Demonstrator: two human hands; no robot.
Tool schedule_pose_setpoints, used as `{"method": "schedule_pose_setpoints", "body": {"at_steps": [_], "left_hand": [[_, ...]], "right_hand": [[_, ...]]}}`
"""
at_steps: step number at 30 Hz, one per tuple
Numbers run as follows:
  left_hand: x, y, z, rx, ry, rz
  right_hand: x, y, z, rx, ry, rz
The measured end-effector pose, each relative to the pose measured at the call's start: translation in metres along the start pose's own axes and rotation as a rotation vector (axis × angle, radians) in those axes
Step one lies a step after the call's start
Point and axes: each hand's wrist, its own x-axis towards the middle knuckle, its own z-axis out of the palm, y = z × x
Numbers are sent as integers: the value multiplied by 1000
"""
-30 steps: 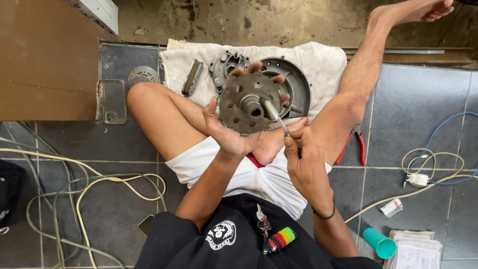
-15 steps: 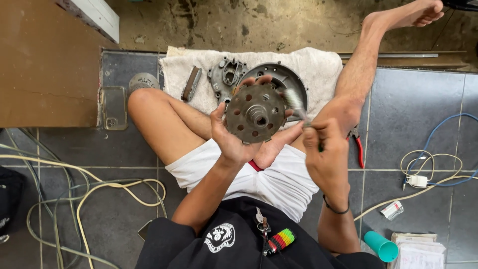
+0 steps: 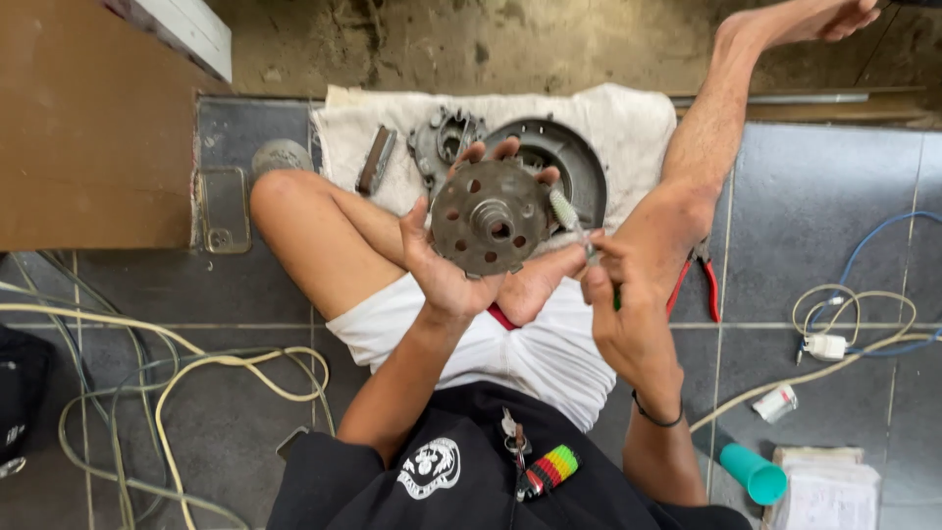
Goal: Cleaning and inspecting motorcycle engine components, specifically clutch parts, using a toothbrush.
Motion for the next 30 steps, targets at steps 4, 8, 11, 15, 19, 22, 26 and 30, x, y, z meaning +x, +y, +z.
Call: {"method": "schedule_pose_setpoints", "body": {"at_steps": [4,8,11,15,19,22,26,30], "left_hand": [[2,10,-35,-87,0,-85],[1,26,-71,-4,12,-130],[1,17,-83,1,17,-124],[-4,-3,-72,-79,42,-162],[-12,-10,-54,-40,110,-181],[-8,0,-68,-64,91,-234],[-11,-5,-64,-39,121,-266],[-9,-14,-53,-116,193,-306]], "right_hand": [[0,41,-7,-22,48,47],[-4,70,1,17,116,127],[-5,58,32,63,87,75],[4,36,59,63,104,-90],[18,22,51,-22,155,-161],[16,24,40,-19,128,-80],[10,37,35,-59,108,24],[23,30,33,-39,121,33]]}}
